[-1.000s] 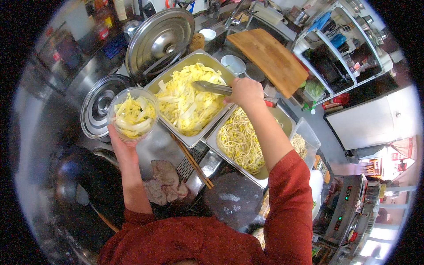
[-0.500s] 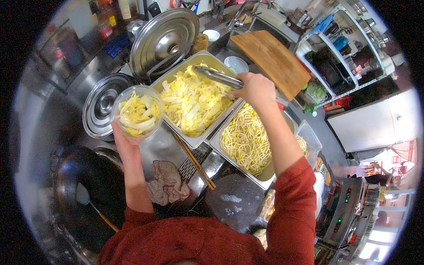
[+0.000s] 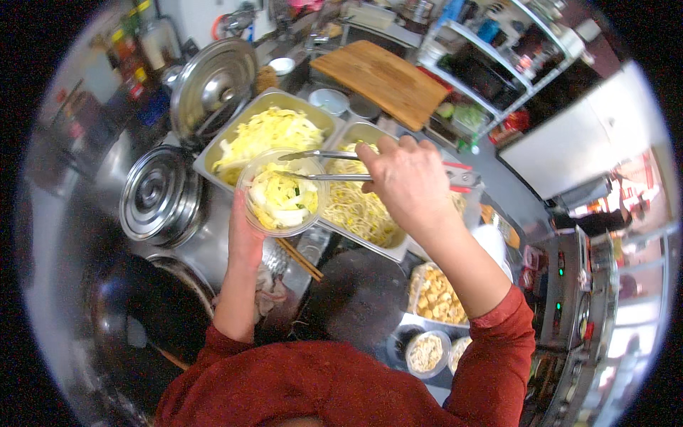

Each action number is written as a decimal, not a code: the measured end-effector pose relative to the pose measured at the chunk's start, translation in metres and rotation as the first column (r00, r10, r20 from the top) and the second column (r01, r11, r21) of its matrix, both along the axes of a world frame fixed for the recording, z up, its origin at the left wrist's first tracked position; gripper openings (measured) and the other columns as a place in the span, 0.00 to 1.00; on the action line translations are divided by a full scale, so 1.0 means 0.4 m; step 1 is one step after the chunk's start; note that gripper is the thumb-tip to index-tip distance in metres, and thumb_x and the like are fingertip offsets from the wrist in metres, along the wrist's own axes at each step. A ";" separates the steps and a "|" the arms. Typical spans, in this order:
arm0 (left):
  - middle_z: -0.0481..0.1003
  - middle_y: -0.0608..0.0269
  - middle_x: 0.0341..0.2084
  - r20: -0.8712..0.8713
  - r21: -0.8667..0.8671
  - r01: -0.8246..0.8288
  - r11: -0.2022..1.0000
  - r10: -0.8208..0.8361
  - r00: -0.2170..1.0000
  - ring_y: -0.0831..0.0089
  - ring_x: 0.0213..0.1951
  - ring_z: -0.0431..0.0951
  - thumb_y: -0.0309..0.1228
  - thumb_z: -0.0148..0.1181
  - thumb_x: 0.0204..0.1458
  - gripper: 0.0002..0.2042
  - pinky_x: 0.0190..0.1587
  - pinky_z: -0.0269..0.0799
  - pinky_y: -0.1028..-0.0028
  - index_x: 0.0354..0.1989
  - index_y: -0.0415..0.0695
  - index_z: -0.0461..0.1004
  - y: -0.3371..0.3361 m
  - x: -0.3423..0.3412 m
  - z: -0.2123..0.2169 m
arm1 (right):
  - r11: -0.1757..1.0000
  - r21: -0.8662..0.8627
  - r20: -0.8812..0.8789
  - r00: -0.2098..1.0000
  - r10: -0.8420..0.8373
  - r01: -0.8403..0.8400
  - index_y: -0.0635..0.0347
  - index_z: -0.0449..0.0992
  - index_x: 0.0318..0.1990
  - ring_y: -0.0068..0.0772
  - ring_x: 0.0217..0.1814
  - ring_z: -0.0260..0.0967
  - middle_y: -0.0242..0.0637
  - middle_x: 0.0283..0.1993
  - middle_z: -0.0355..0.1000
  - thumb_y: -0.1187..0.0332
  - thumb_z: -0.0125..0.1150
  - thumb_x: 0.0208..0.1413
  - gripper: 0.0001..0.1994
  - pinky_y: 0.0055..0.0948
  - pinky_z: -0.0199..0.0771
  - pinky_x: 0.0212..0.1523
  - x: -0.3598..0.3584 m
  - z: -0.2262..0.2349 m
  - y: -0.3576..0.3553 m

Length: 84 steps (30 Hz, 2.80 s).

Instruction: The person assembles multiple small plastic containers with various prepared ingredients. Using tongs, they transfer bean sprouts, shredded cabbage, green vegetables, and fried tofu from metal trays into the containers, then place the filled containers on the counter.

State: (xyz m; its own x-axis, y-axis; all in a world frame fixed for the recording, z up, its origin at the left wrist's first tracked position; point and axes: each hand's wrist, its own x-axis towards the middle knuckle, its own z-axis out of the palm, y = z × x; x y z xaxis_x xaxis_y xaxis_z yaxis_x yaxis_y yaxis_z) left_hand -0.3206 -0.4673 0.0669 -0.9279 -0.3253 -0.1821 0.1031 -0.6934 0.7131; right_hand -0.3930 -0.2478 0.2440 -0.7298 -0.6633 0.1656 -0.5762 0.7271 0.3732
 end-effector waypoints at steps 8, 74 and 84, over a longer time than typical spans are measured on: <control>0.67 0.52 0.67 -0.009 0.013 0.381 0.924 -0.381 0.925 0.57 0.64 0.73 0.57 0.40 0.69 0.34 0.48 0.83 0.51 0.73 0.45 0.57 0.276 0.035 -0.008 | 0.915 0.269 -0.111 0.953 -0.282 0.302 0.50 0.77 0.57 0.35 0.42 0.77 0.33 0.41 0.75 0.64 0.64 0.55 0.21 0.38 0.76 0.42 0.235 -0.018 0.273; 0.60 0.56 0.72 0.170 -0.067 0.452 0.890 -0.436 0.884 0.60 0.72 0.61 0.52 0.39 0.71 0.31 0.71 0.60 0.57 0.76 0.46 0.53 0.382 0.266 -0.085 | 0.782 0.009 0.311 0.742 -0.594 0.623 0.55 0.78 0.52 0.45 0.49 0.80 0.39 0.46 0.79 0.42 0.80 0.36 0.37 0.44 0.79 0.48 0.276 -0.195 0.805; 0.60 0.54 0.72 0.173 -0.063 0.386 0.920 -0.371 0.912 0.61 0.72 0.60 0.48 0.42 0.70 0.31 0.73 0.56 0.59 0.75 0.42 0.54 0.333 0.273 -0.130 | 0.839 -0.078 0.437 0.775 -0.456 0.538 0.44 0.82 0.54 0.42 0.46 0.81 0.36 0.41 0.83 0.50 0.79 0.41 0.29 0.42 0.80 0.45 0.232 -0.070 0.762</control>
